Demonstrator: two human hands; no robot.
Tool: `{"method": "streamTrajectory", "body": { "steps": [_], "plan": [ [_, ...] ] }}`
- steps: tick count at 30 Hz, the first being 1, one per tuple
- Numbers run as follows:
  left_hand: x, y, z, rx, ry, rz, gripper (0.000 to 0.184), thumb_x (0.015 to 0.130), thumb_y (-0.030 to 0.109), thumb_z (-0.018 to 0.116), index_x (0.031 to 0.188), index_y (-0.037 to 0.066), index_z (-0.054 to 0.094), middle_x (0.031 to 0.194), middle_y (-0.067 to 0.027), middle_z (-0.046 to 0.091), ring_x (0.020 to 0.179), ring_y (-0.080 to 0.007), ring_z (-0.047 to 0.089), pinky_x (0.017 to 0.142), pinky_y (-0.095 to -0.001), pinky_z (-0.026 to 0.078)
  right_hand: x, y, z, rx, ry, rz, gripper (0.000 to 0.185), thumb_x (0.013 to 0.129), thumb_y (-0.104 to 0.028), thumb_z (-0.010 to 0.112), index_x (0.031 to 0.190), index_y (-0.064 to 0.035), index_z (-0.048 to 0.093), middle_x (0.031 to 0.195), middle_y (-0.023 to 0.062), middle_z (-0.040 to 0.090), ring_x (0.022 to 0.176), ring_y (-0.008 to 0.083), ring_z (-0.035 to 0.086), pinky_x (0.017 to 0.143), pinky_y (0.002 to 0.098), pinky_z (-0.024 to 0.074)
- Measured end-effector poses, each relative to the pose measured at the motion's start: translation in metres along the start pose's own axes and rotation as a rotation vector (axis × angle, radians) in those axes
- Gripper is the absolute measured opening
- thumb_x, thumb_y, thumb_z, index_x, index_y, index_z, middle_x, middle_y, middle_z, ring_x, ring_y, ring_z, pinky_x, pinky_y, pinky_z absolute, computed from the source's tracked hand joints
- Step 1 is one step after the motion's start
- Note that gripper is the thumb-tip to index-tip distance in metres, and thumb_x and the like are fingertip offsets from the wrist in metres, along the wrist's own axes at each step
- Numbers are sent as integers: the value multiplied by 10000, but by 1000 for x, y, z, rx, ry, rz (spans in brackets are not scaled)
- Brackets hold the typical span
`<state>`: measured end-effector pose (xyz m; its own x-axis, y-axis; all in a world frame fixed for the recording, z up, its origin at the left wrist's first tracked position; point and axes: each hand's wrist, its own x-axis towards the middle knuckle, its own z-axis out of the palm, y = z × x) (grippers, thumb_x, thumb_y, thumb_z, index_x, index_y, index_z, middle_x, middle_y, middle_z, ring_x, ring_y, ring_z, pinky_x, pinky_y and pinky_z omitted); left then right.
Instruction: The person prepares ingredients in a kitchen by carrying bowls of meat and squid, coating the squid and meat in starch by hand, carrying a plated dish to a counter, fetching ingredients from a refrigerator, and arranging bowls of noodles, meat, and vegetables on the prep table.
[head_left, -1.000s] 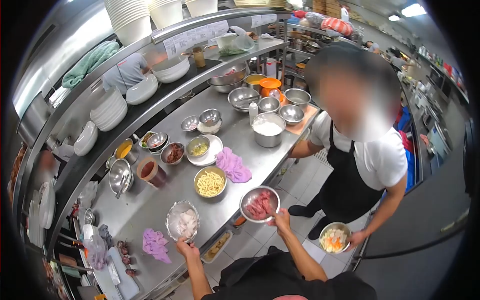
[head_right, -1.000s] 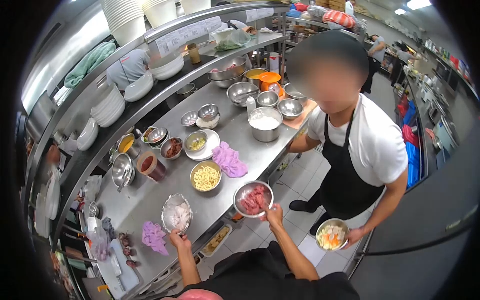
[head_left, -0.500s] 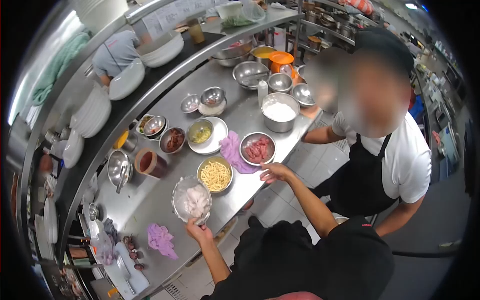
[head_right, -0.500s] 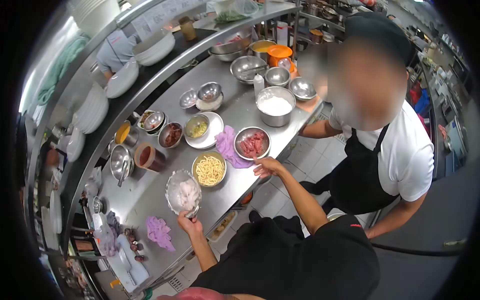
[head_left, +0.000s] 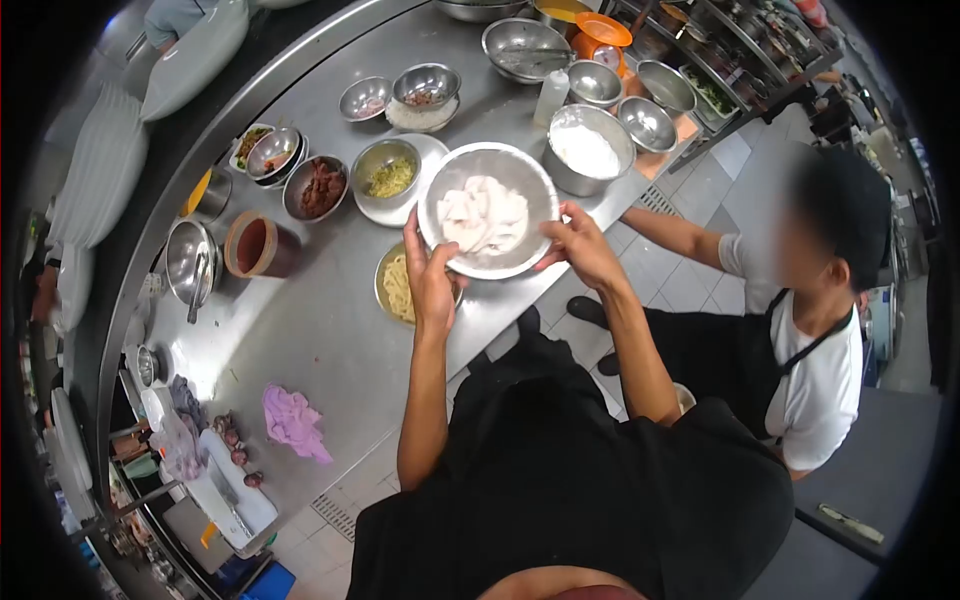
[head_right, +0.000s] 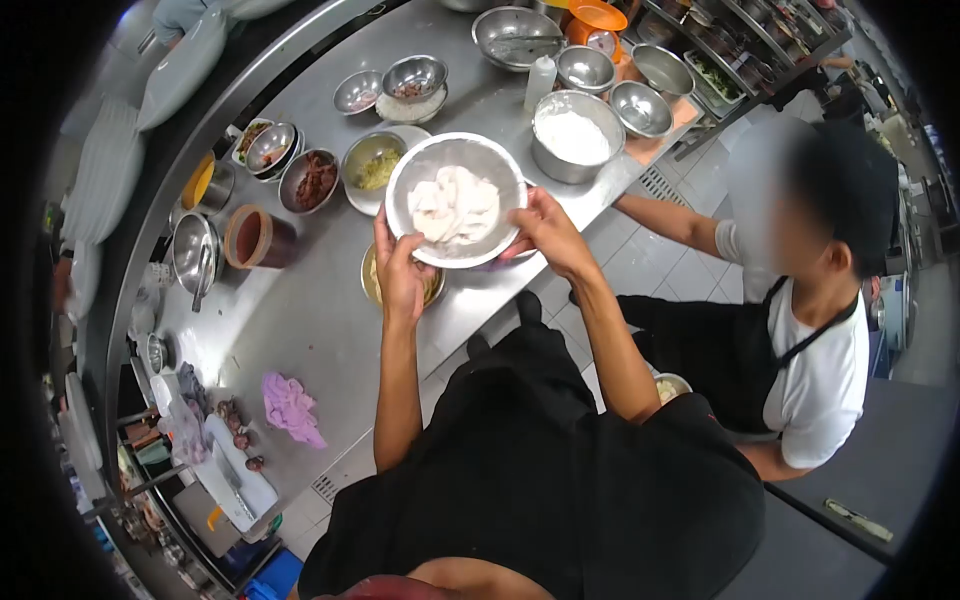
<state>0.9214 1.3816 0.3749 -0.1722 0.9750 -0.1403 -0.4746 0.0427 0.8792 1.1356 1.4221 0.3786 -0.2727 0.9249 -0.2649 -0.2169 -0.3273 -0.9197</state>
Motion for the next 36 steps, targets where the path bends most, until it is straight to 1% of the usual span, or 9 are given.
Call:
{"method": "streamTrajectory", "body": {
  "steps": [2, 6, 10, 12, 16, 23, 31, 34, 36],
  "plan": [
    [4, 13, 21, -176, -76, 31, 616, 848, 37, 479, 1416, 152, 269, 1274, -153, 433, 810, -169, 613, 515, -198, 500, 28, -10, -31, 26, 60, -35, 208, 864, -73, 539, 1036, -1, 448, 816, 106, 593, 575, 168, 615, 536, 304, 581],
    [10, 6, 0, 180, -3, -39, 550, 889, 94, 495, 1402, 121, 299, 1340, -145, 407, 906, -196, 615, 646, -250, 531, 119, -49, -120, 98, 229, -229, 203, 862, -63, 540, 1003, 10, 415, 747, 117, 579, 524, 211, 618, 510, 332, 579],
    [0, -11, -39, 189, 355, -82, 441, 887, 149, 520, 1310, 73, 424, 1271, -100, 490, 863, -184, 615, 644, -255, 513, 244, -130, -215, -50, 368, -455, 224, 855, -7, 499, 1054, 85, 454, 853, 168, 621, 556, 245, 650, 503, 318, 583],
    [-5, -10, -40, 201, 512, -106, 426, 880, 169, 531, 1287, 80, 441, 1224, -80, 522, 833, -169, 604, 633, -243, 498, 321, -158, -273, -118, 464, -418, 119, 817, -2, 529, 856, 106, 560, 732, 165, 642, 550, 215, 651, 465, 290, 566],
    [13, -15, -33, 171, 618, -123, 422, 877, 189, 538, 1274, 78, 447, 1190, -78, 542, 820, -167, 592, 636, -245, 490, 413, -187, -336, -12, 605, -336, 112, 774, 30, 545, 823, 131, 542, 750, 168, 622, 565, 263, 655, 491, 310, 591],
    [109, -32, 46, 242, 195, -160, 443, 885, 245, 533, 1280, 74, 428, 1236, -106, 500, 870, -192, 573, 680, -285, 489, 462, -186, -393, 37, 583, -170, 118, 800, 6, 575, 842, 111, 539, 734, 170, 619, 571, 256, 662, 500, 275, 588],
    [309, -112, 136, 622, -337, -53, 580, 829, 250, 600, 1348, 95, 392, 1303, -117, 454, 1083, -239, 524, 910, -335, 412, 463, -177, -425, 82, 496, -208, 249, 847, -135, 636, 957, 69, 545, 833, 183, 644, 647, 221, 679, 559, 254, 594],
    [358, -149, 167, 651, -340, -82, 658, 746, 98, 681, 1344, 128, 408, 1286, -102, 474, 1099, -212, 505, 954, -333, 391, 446, -184, -426, 24, 522, -165, 349, 840, -231, 668, 981, 62, 540, 880, 195, 645, 677, 221, 681, 577, 260, 593],
    [377, -167, 177, 594, -609, -95, 761, 685, 57, 732, 1359, 161, 393, 1262, -86, 491, 1129, -185, 484, 962, -325, 380, 435, -188, -430, 2, 549, -180, 382, 835, -253, 674, 979, 71, 531, 868, 203, 646, 661, 225, 681, 551, 264, 587]
  ]
}}
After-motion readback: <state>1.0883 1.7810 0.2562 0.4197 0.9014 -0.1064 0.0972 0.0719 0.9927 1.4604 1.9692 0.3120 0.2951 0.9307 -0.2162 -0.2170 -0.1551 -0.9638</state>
